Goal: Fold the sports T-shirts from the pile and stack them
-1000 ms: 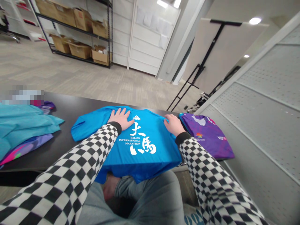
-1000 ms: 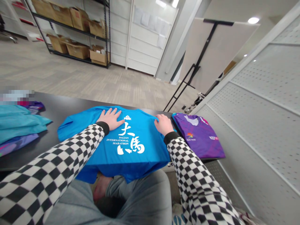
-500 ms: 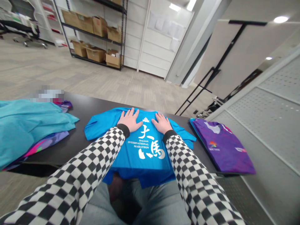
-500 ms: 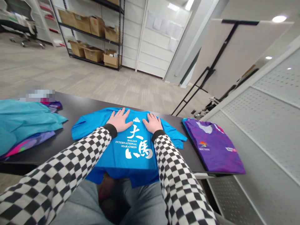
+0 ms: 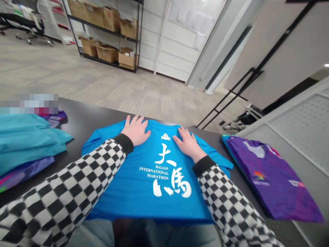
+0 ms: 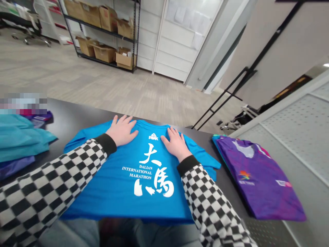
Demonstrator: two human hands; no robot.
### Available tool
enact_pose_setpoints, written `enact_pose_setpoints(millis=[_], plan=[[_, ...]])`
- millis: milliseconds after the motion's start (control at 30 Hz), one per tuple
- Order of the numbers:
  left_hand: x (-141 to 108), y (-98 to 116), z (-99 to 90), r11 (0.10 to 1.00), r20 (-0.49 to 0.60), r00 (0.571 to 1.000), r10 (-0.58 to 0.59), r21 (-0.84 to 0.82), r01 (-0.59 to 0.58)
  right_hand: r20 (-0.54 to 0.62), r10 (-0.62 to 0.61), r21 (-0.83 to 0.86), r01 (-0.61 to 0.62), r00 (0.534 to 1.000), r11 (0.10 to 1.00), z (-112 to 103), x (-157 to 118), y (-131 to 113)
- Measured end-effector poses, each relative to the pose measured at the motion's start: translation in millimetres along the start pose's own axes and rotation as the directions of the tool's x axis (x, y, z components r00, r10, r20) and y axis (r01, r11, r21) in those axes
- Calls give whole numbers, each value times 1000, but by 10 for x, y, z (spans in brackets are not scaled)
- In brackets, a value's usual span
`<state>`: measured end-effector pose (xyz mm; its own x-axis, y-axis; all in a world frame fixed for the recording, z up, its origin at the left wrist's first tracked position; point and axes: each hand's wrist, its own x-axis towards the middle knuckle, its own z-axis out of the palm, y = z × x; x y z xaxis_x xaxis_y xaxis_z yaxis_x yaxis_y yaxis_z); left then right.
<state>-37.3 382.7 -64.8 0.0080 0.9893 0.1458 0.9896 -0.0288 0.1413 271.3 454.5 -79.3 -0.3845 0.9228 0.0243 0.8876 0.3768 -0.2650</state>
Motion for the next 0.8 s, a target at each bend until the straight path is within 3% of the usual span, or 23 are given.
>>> enact_pose_setpoints(millis=[133, 267, 433, 600, 700, 800], plan=[[46, 14, 59, 988, 146, 979, 144, -81, -133, -138, -86, 27, 90, 987, 996, -96, 32, 116], [93, -21, 37, 991, 161, 979, 128, -67, -119, -85, -138, 18, 140, 987, 990, -115, 81, 232], [89, -45, 64, 992, 176, 976, 124, -43, -118, -21, -98, 35, 99, 995, 995, -47, 116, 277], [200, -30, -43, 993, 274, 955, 114, -11, -116, -13, -102, 52, 103, 995, 993, -43, 102, 264], [369, 86, -169, 996, 375, 924, 69, 20, -82, -11, -109, 56, 109, 994, 992, -49, 96, 247], [462, 299, -131, 998, 293, 956, -3, 60, -15, -22, -106, 65, 107, 994, 992, -74, 84, 223]])
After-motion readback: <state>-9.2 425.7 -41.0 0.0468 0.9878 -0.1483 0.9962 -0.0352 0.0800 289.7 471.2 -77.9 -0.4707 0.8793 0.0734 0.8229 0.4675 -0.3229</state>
